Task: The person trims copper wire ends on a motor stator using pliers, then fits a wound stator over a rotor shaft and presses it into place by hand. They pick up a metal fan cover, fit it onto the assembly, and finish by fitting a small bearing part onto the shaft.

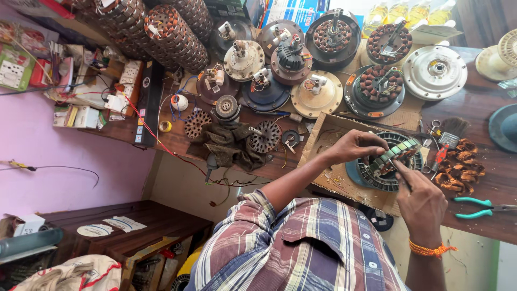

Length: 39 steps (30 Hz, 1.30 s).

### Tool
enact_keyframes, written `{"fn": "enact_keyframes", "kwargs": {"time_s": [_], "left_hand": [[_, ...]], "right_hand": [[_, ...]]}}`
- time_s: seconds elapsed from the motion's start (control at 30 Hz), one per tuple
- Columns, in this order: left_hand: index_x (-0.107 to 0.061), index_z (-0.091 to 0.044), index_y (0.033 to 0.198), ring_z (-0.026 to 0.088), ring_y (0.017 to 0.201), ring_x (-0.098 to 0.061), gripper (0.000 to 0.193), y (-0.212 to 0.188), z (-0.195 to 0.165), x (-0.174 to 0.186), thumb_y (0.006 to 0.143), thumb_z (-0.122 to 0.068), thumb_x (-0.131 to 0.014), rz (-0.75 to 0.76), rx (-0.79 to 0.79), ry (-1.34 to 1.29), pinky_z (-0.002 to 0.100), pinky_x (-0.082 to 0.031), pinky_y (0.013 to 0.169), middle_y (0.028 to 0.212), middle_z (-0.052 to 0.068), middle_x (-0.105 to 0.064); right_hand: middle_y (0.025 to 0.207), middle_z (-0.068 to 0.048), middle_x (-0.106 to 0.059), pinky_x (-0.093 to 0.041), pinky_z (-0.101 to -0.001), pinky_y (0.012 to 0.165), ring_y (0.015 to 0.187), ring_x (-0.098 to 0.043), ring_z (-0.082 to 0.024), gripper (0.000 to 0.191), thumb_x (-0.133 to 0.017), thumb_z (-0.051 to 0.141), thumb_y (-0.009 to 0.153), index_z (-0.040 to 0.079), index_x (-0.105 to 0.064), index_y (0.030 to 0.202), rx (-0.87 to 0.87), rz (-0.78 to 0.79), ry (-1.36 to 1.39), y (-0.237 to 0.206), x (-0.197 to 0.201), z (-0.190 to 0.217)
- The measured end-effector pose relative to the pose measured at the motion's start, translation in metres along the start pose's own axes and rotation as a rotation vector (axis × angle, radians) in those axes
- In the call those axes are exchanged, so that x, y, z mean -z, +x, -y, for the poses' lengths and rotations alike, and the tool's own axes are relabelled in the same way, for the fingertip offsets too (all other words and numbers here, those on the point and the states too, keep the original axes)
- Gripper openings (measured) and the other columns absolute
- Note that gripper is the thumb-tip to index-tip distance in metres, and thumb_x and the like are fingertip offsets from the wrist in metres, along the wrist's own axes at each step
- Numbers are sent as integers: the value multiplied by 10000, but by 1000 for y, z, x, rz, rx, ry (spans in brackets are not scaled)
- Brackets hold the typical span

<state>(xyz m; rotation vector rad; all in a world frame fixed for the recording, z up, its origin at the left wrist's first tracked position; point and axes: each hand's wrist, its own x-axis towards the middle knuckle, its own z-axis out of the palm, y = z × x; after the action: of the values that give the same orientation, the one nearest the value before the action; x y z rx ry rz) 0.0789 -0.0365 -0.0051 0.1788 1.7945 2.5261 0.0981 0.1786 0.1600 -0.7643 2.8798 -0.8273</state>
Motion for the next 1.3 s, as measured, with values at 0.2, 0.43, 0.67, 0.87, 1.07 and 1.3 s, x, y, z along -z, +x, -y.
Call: {"fn": "enact_keyframes", "kwargs": {"time_s": [0.2, 0.43, 0.67, 0.87, 1.07, 1.3], "left_hand": [[-720, -26, 1157, 55, 845, -648, 212, 14, -1, 18, 983, -147, -724, 65, -79, 21, 236, -578, 706, 993, -8, -711], [-720, -73, 1093, 163, 837, -696, 205, -17, -17, 59, 922, -168, -778, -122, -246, 518, 293, -575, 753, 954, 55, -732], [-694, -73, 996, 388, 961, -660, 207, -39, 6, 49, 815, -171, -722, -124, -2, 1229, 496, -541, 828, 940, 166, -669], [-664, -73, 1027, 394, 989, -650, 155, -37, 27, 37, 875, -57, -641, -298, 171, 1383, 500, -552, 772, 1023, 175, -647], [-717, -63, 1046, 277, 779, -736, 151, -43, -25, 10, 941, -171, -717, -600, -54, 838, 402, -571, 686, 911, 142, -751], [-716, -126, 1246, 56, 691, -631, 305, -72, -91, -45, 951, -202, -717, -207, 181, 73, 229, -522, 568, 870, -7, -706]], "right_hand": [[1115, -94, -743, -541, -422, 792, 932, -710, -314, 356, -709, 227, 997, 299, -745, 1343, -74, 119, -65, 4, 18, -20], [964, -76, -770, -511, -332, 755, 773, -646, -163, 329, -703, 152, 1033, 213, -736, 1354, -231, 7, 117, -8, 44, -60], [1003, -69, -726, -480, -212, 681, 776, -593, -74, 245, -660, 67, 1072, -18, -698, 1298, -328, -178, 539, -25, 31, -97], [955, -71, -670, -450, -234, 580, 698, -562, -102, 214, -610, 135, 1135, -47, -654, 1239, -377, -344, 955, -31, 5, -116], [898, -82, -647, -379, -222, 457, 585, -494, -93, 352, -511, 343, 1136, 7, -614, 1162, -547, -125, 1678, -41, -40, -125], [911, -81, -664, -457, -245, 562, 662, -523, -74, 313, -539, 185, 1040, -20, -643, 1251, -375, 269, 1180, -57, -64, -67]]}}
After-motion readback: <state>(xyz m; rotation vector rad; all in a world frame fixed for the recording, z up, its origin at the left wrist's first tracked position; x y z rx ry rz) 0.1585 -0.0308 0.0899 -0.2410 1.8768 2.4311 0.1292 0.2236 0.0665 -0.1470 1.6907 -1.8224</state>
